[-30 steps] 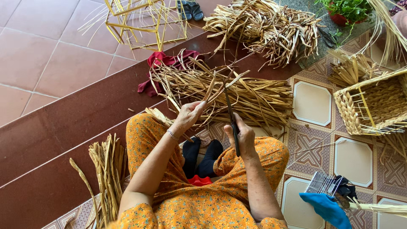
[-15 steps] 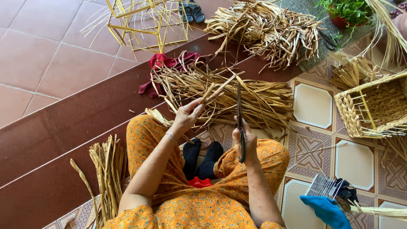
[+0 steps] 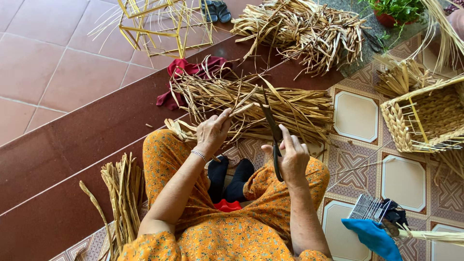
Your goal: The person sits on a tiled floor and uses shears to cut bundles of dried plant strips into shorter lengths. They repeatedly gather strips, align them, and snip them, placing the cut pieces into a pile beside them.
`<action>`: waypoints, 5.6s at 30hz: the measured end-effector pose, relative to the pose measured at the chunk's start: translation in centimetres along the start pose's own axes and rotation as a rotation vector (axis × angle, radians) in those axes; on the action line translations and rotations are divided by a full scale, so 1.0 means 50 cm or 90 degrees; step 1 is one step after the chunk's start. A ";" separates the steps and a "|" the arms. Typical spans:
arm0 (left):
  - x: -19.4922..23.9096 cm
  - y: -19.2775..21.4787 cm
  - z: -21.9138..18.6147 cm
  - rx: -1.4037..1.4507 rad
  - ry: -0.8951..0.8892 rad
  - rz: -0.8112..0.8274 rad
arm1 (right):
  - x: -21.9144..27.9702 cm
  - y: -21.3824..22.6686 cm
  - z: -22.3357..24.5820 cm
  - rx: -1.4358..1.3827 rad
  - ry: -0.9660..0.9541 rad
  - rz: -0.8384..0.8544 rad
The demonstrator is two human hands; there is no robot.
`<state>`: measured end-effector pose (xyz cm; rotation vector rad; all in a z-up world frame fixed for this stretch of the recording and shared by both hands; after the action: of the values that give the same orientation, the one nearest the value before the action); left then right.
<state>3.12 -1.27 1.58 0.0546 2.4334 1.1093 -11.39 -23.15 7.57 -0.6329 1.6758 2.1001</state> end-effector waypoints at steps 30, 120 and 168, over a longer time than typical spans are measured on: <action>-0.008 0.040 -0.015 0.149 -0.089 0.063 | -0.016 -0.037 -0.043 -0.341 -0.094 0.195; 1.130 0.457 0.418 0.552 0.932 -1.193 | 0.084 -0.376 -0.158 -0.592 -0.615 0.280; 0.214 -0.673 0.087 -0.448 -0.134 0.631 | 0.058 -0.217 -0.317 -0.589 -0.750 -0.062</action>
<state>0.54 -18.48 -29.42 1.1600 1.6512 2.1547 -6.03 -36.21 -5.78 0.3280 0.0258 2.3042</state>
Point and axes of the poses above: each hand's wrist, its own x-axis away from the middle knuckle, its own y-axis out of the back of the hand, z = x × y, the point moved 4 cm from there along -x, towards the middle knuckle, and after that the axes turned 7 degrees about y, right-handed, at the moved point
